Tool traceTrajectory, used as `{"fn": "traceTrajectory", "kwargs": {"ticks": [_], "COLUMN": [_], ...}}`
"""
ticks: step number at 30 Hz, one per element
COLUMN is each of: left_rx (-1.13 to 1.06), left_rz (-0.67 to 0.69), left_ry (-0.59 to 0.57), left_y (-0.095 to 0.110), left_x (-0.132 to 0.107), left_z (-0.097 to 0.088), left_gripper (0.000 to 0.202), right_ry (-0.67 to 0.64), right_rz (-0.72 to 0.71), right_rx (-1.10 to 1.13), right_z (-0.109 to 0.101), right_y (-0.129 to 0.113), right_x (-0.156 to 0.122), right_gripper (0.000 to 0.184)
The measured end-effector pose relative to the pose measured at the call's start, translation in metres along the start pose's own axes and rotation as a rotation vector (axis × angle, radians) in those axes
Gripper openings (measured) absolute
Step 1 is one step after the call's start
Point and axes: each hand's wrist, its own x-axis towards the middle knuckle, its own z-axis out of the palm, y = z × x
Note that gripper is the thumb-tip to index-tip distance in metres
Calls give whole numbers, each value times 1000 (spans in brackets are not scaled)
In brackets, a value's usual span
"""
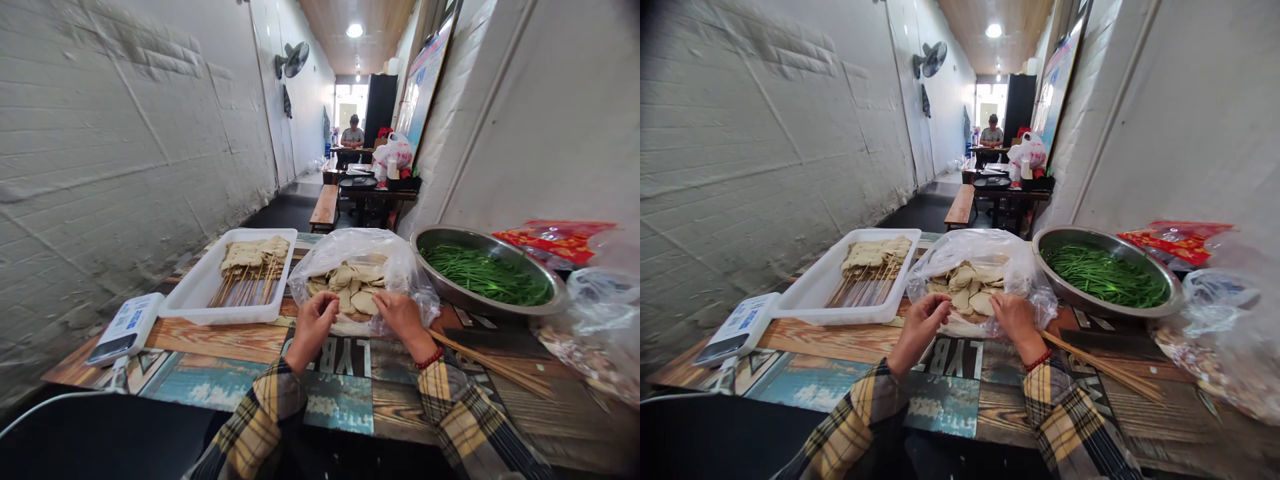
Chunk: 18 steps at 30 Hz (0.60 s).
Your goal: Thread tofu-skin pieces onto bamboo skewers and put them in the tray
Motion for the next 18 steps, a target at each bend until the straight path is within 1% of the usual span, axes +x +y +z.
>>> {"fn": "traceTrajectory", "kwargs": {"ticks": [2, 4, 8, 12, 15, 18], "left_rx": [26, 93, 193, 138, 52, -16], "left_rz": [48, 98, 150, 103, 28, -28], "left_ry": [30, 69, 90, 74, 31, 0], "left_y": [2, 0, -11, -19, -20, -20], "left_x": [11, 20, 26, 25, 23, 21], "left_z": [10, 19, 29, 27, 24, 22], "left_gripper": [21, 18, 16, 16, 18, 19], "right_ry": [0, -12, -107, -198, -202, -167], "right_rz": [6, 7, 15, -7, -9, -15], "right_rx": [23, 31, -3, -42, -72, -55], "right_z": [-3, -5, -10, -15, -16, -16], "right_y": [0, -2, -6, -10, -13, -13], "right_x": [0, 0, -1, -3, -4, -6], "right_gripper": [32, 31, 29, 41, 37, 31]}}
